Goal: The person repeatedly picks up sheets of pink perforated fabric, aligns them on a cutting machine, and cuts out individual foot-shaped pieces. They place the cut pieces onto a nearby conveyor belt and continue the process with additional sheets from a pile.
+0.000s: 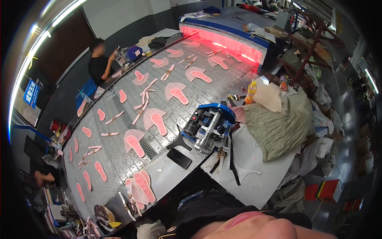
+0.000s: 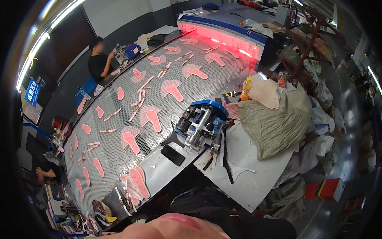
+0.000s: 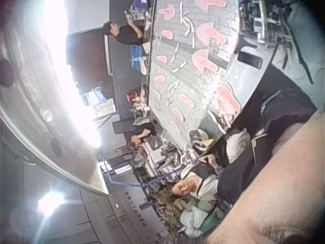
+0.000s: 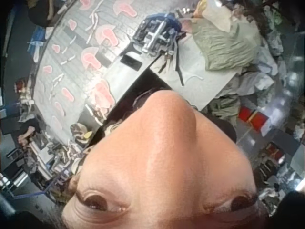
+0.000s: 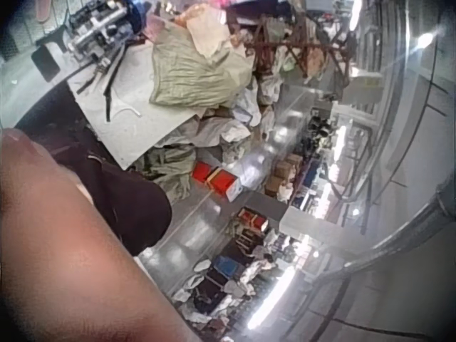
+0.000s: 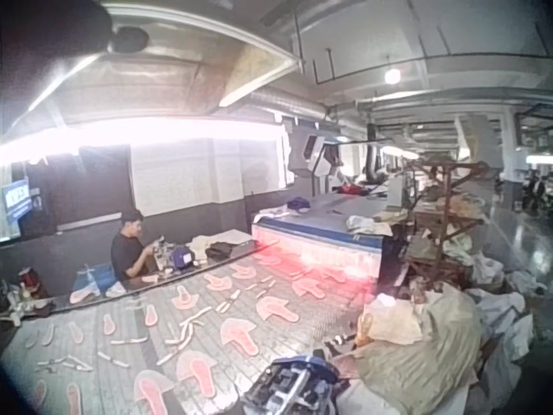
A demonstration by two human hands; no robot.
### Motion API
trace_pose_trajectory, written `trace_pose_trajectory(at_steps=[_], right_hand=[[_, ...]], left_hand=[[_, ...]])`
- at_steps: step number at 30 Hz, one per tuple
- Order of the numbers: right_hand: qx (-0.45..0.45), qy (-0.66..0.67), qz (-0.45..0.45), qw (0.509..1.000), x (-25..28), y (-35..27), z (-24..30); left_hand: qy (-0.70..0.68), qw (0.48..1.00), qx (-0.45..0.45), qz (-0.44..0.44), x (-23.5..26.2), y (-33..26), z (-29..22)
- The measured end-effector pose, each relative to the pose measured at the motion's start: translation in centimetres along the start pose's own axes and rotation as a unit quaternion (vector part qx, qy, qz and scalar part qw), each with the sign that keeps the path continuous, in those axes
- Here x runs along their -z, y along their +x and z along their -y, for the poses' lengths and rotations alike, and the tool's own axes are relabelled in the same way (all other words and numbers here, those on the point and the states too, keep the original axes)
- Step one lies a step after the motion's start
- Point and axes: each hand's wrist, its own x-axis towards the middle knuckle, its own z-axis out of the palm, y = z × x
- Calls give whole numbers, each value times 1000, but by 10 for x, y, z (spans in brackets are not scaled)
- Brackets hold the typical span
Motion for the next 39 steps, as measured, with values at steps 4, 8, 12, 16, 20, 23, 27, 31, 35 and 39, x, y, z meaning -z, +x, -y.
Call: trace_pose_trajectory(at_steps=[4, 8, 12, 16, 20, 23, 27, 31, 35, 39], right_hand=[[-22, -6, -4, 1000, 0, -19, -10], [-48, -18, -12, 999, -5, -45, -24], [-51, -55, -15, 997, -19, -71, -37], [-57, -168, -69, 982, -26, -73, 12], [109, -279, -191, 935, -31, -28, 101], [168, -194, -119, 959, -24, -15, 143], [100, -121, 103, 982, -3, -37, 143], [-7, -32, 281, 959, 15, -63, 140], [-63, 32, 371, 926, 25, -73, 122], [-107, 74, 442, 888, 31, -85, 105]], left_hand=[[-9, 1000, 4, 11, 3, -1, 2], [-18, 999, 10, 31, 17, -1, 0], [-37, 998, 26, 53, 25, -4, 6], [-67, 995, 37, 63, 5, 7, 15], [-93, 995, 38, 27, -17, 11, 0], [5, 992, -55, 109, -20, 8, -32], [-130, 952, 118, 252, 42, 12, 37], [-49, 939, 138, 311, 61, 12, 51], [-16, 937, 158, 310, 73, 3, 50], [4, 932, 165, 323, 76, 0, 65]])
